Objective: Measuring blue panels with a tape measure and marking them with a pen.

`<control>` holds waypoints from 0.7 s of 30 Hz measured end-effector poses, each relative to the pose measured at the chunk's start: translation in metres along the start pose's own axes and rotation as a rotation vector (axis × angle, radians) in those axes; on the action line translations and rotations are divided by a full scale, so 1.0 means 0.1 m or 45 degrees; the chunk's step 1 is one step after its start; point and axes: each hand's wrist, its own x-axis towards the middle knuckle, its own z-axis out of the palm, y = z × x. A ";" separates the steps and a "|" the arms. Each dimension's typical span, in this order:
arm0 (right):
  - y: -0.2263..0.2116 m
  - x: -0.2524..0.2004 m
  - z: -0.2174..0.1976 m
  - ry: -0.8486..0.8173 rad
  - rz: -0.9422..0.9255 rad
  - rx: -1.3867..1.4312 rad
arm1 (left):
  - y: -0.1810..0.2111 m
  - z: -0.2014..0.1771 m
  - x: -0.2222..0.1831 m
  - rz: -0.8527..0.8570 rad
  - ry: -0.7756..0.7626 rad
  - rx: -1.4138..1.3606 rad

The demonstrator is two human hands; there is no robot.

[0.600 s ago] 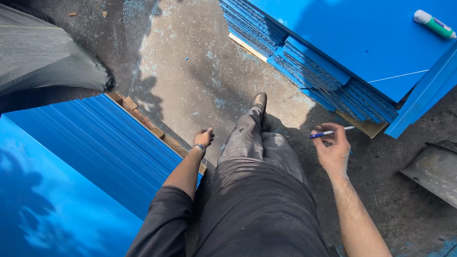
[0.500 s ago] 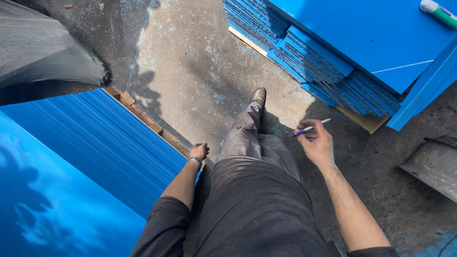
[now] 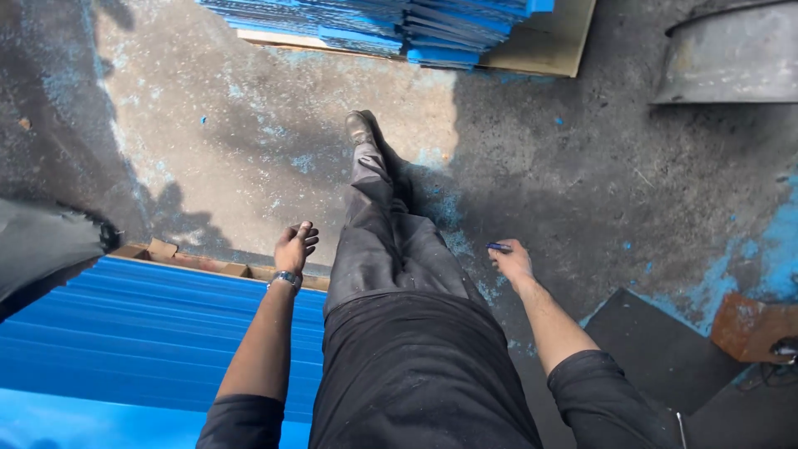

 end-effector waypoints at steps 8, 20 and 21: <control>0.44 -0.60 0.05 0.036 0.063 0.275 | -0.24 -0.04 0.50 0.076 -0.087 0.248; 0.02 -1.37 0.41 0.311 -0.129 0.517 | -0.42 0.32 0.80 0.040 -0.301 0.701; 0.05 -1.37 0.33 0.364 -0.136 0.542 | -0.49 0.39 0.97 0.036 -0.310 0.735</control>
